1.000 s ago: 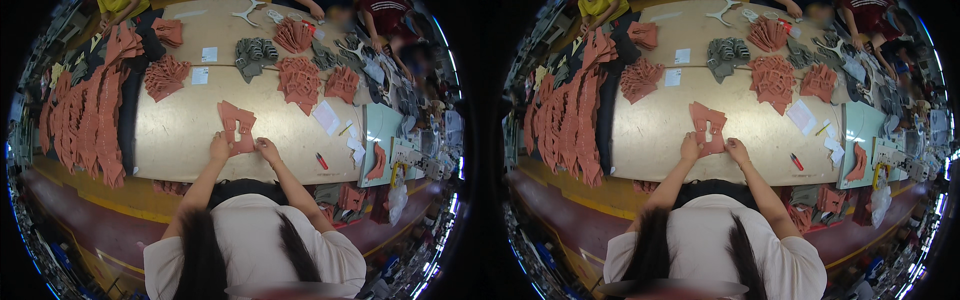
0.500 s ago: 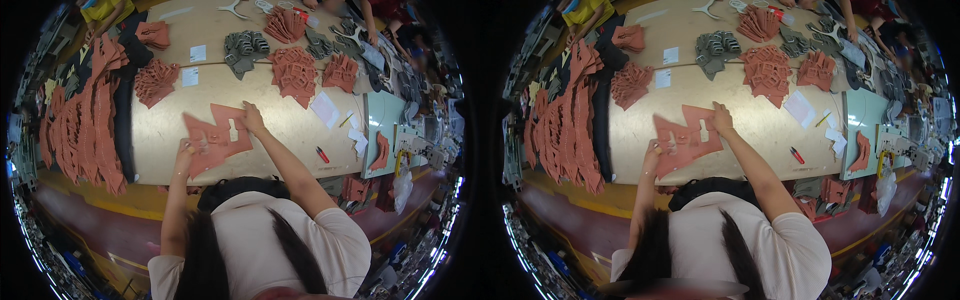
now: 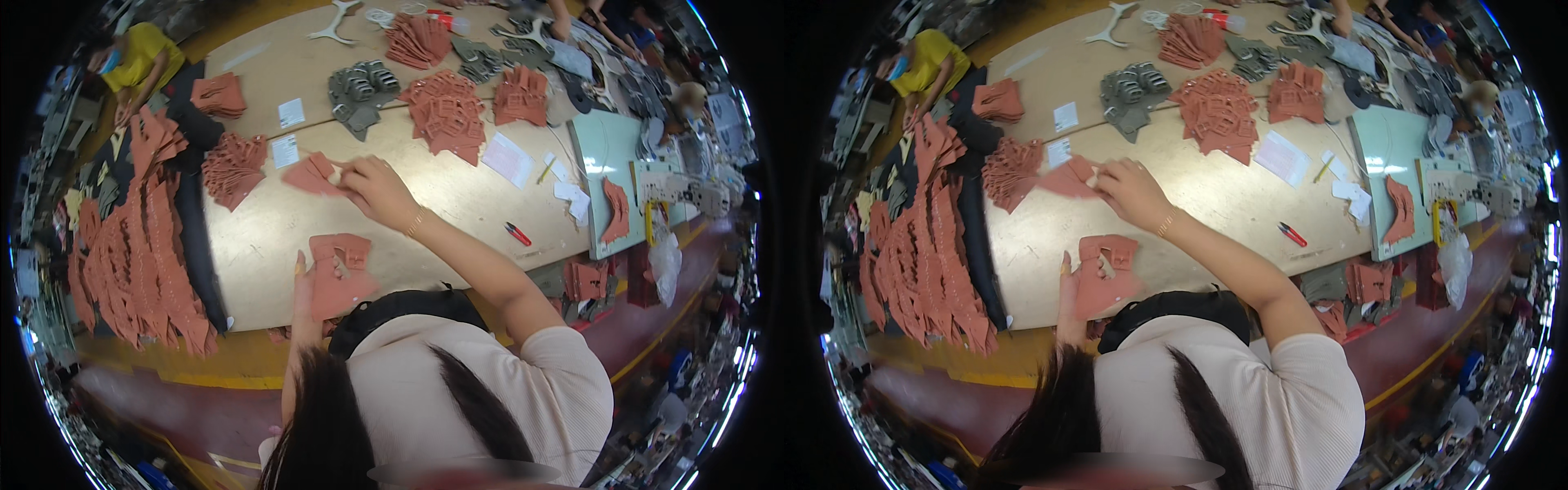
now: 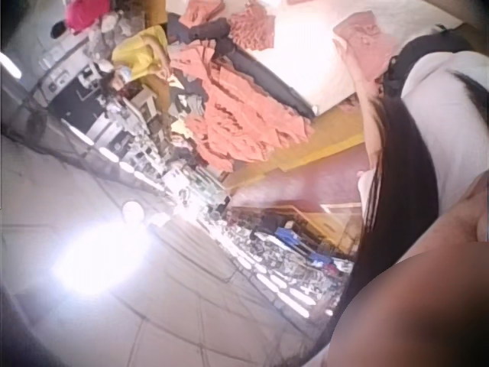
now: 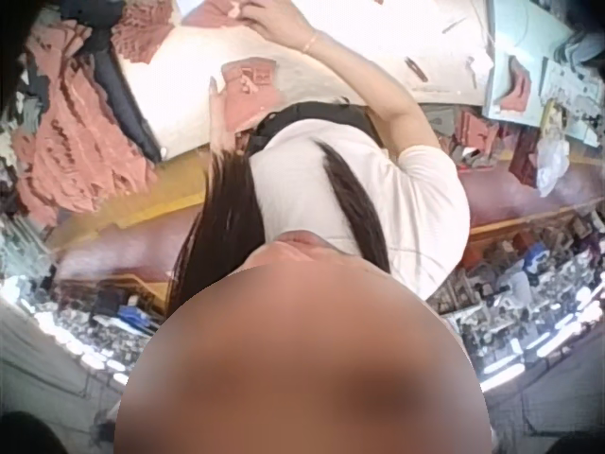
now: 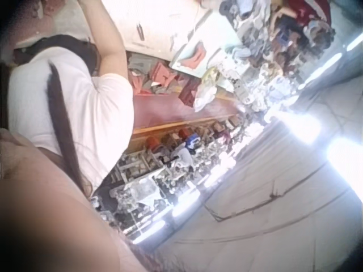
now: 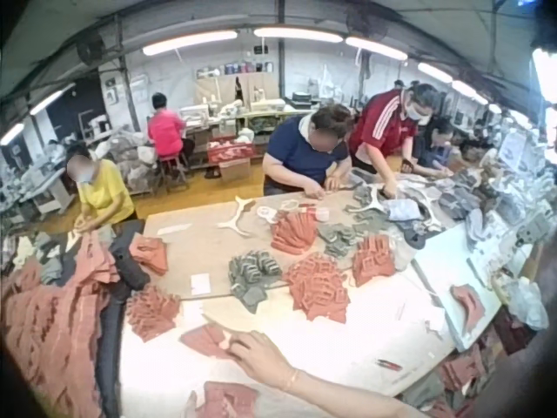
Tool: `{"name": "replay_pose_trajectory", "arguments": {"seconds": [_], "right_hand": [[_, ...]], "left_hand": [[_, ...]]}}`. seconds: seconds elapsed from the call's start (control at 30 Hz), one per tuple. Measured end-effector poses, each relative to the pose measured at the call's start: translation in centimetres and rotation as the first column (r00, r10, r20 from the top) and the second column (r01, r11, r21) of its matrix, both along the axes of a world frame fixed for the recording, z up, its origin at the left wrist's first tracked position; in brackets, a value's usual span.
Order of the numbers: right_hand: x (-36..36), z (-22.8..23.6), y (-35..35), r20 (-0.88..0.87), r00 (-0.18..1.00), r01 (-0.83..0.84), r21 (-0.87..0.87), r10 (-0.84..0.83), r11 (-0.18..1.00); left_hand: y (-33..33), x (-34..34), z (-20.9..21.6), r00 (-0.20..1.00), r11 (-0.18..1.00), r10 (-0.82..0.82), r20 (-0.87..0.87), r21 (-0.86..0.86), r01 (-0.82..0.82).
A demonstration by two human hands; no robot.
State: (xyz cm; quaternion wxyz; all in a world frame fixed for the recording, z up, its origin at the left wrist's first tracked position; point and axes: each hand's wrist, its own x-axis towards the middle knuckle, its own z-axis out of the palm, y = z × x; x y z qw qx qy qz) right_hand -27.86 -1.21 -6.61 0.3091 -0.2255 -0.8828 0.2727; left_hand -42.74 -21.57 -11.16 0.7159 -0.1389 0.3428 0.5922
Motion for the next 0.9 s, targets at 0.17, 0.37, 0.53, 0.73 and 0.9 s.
{"name": "replay_pose_trajectory", "arguments": {"seconds": [0.17,0.37,0.53,0.73,0.9], "right_hand": [[4.1,-0.7,-8.3,0.281,0.934,-0.250,0.067,0.222,0.966],[7.8,-2.9,-11.5,0.232,0.924,-0.290,-0.097,0.305,0.952],[8.9,-4.8,-11.8,0.071,0.994,0.104,-0.739,-0.077,0.666],[7.2,-5.0,-12.7,-0.201,0.935,-0.338,-0.754,-0.293,-0.563],[4.7,-4.3,-11.1,-0.336,0.894,-0.432,-0.822,-0.297,-0.371]], "left_hand": [[1.6,1.4,0.5,0.992,0.988,0.122,-0.022,0.094,-0.120],[0.3,2.3,0.8,0.992,0.985,-0.125,0.012,0.121,0.123],[-0.6,2.1,2.5,0.999,0.996,-0.047,-0.024,0.075,0.049],[0.9,2.1,2.7,0.995,0.986,0.067,-0.070,0.156,-0.055],[1.8,0.6,2.1,0.964,0.959,0.172,-0.201,0.258,-0.117]]}}
